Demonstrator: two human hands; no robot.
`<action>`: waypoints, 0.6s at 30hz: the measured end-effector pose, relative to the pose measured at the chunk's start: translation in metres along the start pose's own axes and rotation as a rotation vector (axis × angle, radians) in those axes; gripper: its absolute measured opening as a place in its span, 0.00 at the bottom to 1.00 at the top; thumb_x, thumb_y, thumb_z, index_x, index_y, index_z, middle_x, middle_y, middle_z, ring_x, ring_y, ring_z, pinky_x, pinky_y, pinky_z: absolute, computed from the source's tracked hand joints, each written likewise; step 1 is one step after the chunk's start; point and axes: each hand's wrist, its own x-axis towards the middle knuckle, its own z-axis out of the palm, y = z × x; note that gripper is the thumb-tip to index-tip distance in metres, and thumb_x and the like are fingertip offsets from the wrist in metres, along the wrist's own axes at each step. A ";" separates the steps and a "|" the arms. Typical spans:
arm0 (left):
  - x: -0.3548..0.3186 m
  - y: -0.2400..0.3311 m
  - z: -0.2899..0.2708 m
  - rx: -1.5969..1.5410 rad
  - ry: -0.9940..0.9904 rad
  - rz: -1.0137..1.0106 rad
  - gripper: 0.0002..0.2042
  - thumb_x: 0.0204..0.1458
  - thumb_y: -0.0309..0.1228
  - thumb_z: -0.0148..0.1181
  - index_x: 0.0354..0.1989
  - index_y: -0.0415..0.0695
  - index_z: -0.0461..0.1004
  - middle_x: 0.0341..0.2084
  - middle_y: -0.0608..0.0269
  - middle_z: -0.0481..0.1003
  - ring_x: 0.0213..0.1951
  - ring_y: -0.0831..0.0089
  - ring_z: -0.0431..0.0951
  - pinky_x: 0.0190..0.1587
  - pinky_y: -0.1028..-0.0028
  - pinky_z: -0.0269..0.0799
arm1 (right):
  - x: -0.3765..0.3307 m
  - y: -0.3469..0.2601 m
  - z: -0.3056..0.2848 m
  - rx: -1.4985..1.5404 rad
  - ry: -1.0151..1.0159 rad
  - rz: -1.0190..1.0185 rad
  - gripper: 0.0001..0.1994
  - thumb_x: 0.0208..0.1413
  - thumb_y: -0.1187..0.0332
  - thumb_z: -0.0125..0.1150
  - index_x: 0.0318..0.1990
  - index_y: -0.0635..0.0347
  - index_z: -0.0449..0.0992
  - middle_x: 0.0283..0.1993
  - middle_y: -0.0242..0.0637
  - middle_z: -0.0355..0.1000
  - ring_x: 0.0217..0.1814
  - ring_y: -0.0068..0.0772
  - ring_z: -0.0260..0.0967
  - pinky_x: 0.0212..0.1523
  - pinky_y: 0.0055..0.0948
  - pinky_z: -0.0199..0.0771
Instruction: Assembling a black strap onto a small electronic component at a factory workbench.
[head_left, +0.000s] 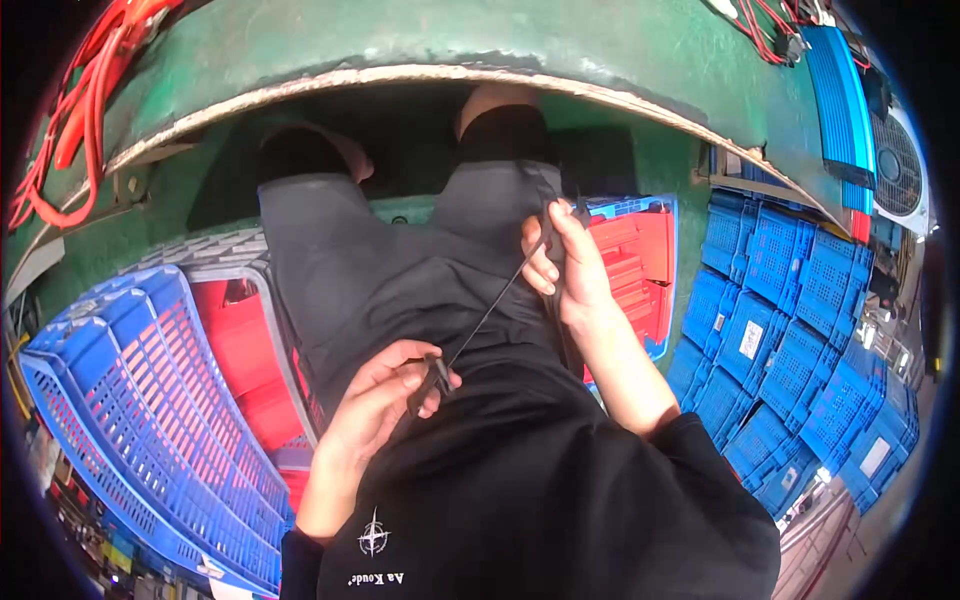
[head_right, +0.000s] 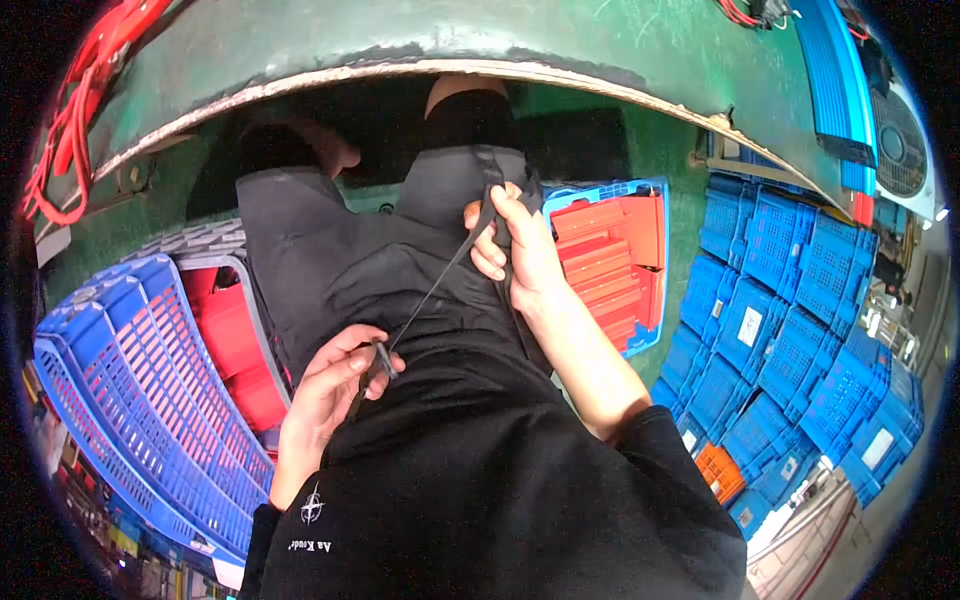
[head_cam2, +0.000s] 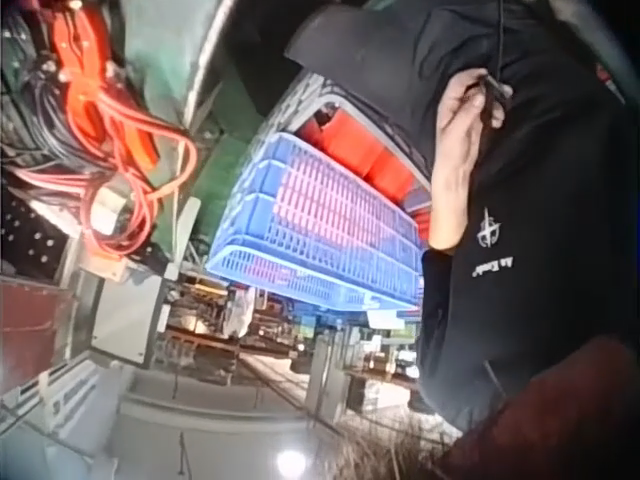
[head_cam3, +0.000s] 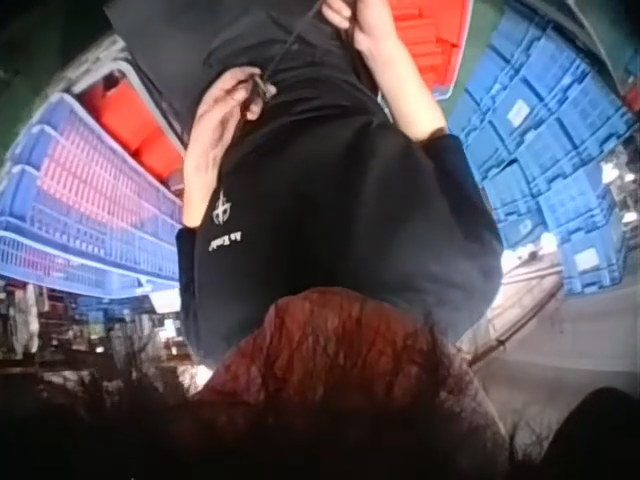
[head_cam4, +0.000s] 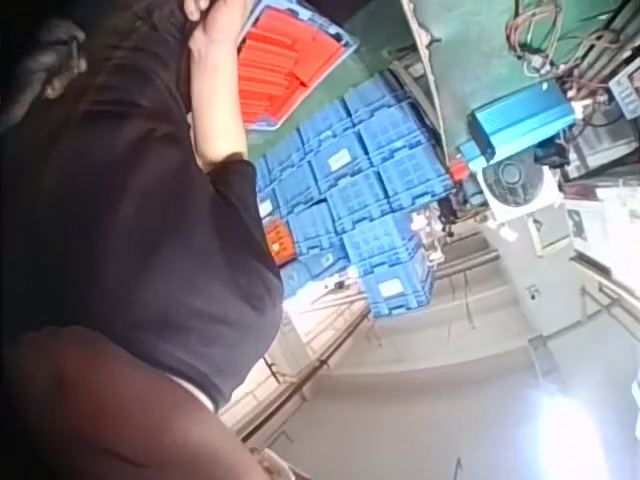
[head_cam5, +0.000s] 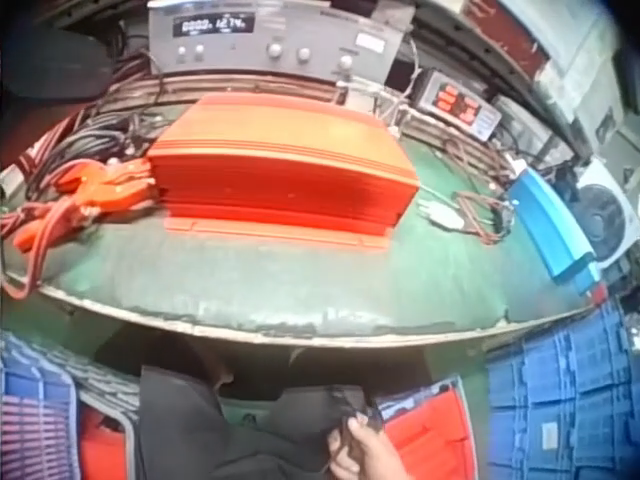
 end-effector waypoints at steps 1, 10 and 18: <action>-0.002 -0.001 0.001 0.065 0.035 0.020 0.10 0.58 0.25 0.52 0.48 0.39 0.68 0.38 0.48 0.75 0.32 0.71 0.76 0.37 0.76 0.71 | 0.002 0.001 0.001 -0.003 -0.005 0.005 0.05 0.62 0.61 0.51 0.36 0.46 0.68 0.28 0.35 0.69 0.12 0.16 0.51 0.10 0.16 0.49; -0.005 -0.017 -0.010 0.046 -0.080 0.089 0.10 0.57 0.27 0.52 0.47 0.45 0.64 0.39 0.48 0.75 0.30 0.70 0.77 0.33 0.76 0.72 | -0.003 0.001 0.000 -0.159 -0.041 0.016 0.09 0.61 0.60 0.54 0.34 0.51 0.65 0.25 0.36 0.68 0.10 0.16 0.50 0.09 0.16 0.48; -0.006 -0.035 -0.010 0.102 0.026 0.131 0.09 0.58 0.29 0.53 0.46 0.48 0.64 0.34 0.52 0.76 0.25 0.77 0.74 0.28 0.80 0.68 | -0.005 0.001 -0.002 -0.536 0.093 -0.098 0.12 0.61 0.59 0.53 0.30 0.55 0.66 0.20 0.33 0.66 0.12 0.14 0.51 0.12 0.17 0.47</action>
